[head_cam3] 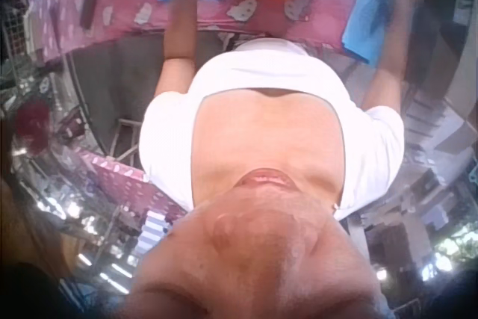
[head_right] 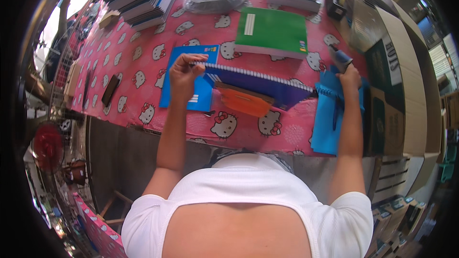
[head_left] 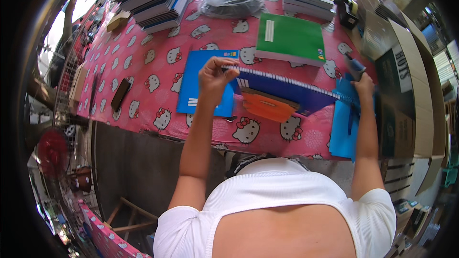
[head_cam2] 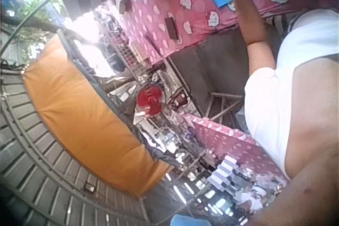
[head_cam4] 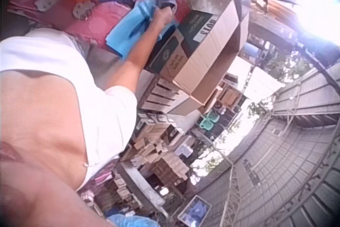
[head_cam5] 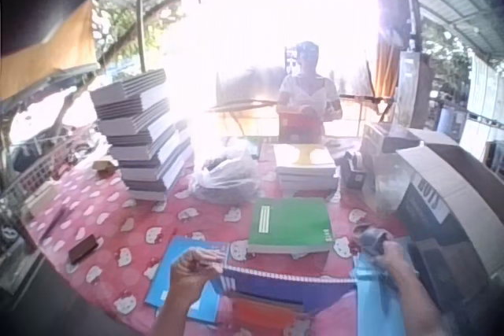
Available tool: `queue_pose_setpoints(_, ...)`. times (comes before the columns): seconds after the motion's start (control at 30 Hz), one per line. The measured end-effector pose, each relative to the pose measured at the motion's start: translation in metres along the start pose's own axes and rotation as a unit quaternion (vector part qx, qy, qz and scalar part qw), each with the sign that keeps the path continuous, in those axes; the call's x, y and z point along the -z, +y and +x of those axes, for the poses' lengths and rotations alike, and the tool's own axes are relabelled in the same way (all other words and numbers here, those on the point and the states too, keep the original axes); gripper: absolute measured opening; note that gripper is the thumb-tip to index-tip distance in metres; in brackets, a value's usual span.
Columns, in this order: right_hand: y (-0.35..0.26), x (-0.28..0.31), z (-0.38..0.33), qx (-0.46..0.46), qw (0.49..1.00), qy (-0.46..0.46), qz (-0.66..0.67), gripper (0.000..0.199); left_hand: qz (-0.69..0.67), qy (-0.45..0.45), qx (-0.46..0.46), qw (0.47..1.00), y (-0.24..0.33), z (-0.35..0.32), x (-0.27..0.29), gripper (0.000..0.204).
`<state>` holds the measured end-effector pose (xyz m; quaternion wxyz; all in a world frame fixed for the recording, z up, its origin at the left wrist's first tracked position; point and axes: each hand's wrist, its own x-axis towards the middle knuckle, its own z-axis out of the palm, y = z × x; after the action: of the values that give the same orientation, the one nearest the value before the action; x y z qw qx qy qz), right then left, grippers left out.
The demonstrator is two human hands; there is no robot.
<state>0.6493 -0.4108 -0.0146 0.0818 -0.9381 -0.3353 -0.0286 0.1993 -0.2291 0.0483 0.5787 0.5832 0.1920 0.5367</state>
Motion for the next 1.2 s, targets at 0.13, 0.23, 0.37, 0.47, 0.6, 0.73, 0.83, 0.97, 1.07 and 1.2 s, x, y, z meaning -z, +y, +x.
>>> queue_pose_setpoints(0.13,0.033,0.006,-0.047,0.091,0.988,0.071,0.103,0.069,0.015,-0.071,-0.2,0.977,0.067,0.022,-0.045,0.03)
queue_pose_setpoints(0.23,0.021,0.025,-0.107,0.077,0.994,0.006,0.077,0.068,0.213,0.031,-0.369,0.904,0.163,-0.012,-0.051,0.034)
queue_pose_setpoints(0.37,0.058,-0.021,-0.138,0.05,0.998,0.021,0.019,0.06,0.192,0.015,-0.365,0.911,0.137,-0.051,-0.078,0.03)
queue_pose_setpoints(0.47,0.051,-0.032,-0.137,0.061,0.996,0.062,0.019,0.055,0.312,-0.107,-0.236,0.914,0.081,-0.079,-0.093,0.023)
queue_pose_setpoints(0.6,0.047,-0.015,-0.141,0.088,0.989,0.056,0.1,0.041,0.292,-0.078,-0.097,0.948,0.038,-0.105,-0.1,0.02)
queue_pose_setpoints(0.73,-0.066,0.087,-0.212,0.275,0.865,-0.078,0.411,0.038,0.291,-0.059,-0.129,0.946,0.028,-0.11,-0.099,0.019)
queue_pose_setpoints(0.83,-0.101,0.111,-0.24,0.39,0.829,-0.051,0.398,0.04,0.301,-0.061,-0.144,0.941,0.029,-0.109,-0.1,0.02)
queue_pose_setpoints(0.97,-0.115,0.113,-0.25,0.395,0.826,-0.011,0.402,0.037,0.279,-0.063,-0.166,0.944,0.029,-0.108,-0.101,0.022)
queue_pose_setpoints(1.07,-0.117,0.106,-0.252,0.383,0.825,-0.046,0.413,0.037,0.265,-0.056,-0.137,0.953,0.03,-0.109,-0.101,0.022)
queue_pose_setpoints(1.2,-0.115,0.094,-0.241,0.104,0.624,-0.424,0.647,0.032,0.274,-0.055,-0.152,0.948,0.028,-0.109,-0.096,0.022)
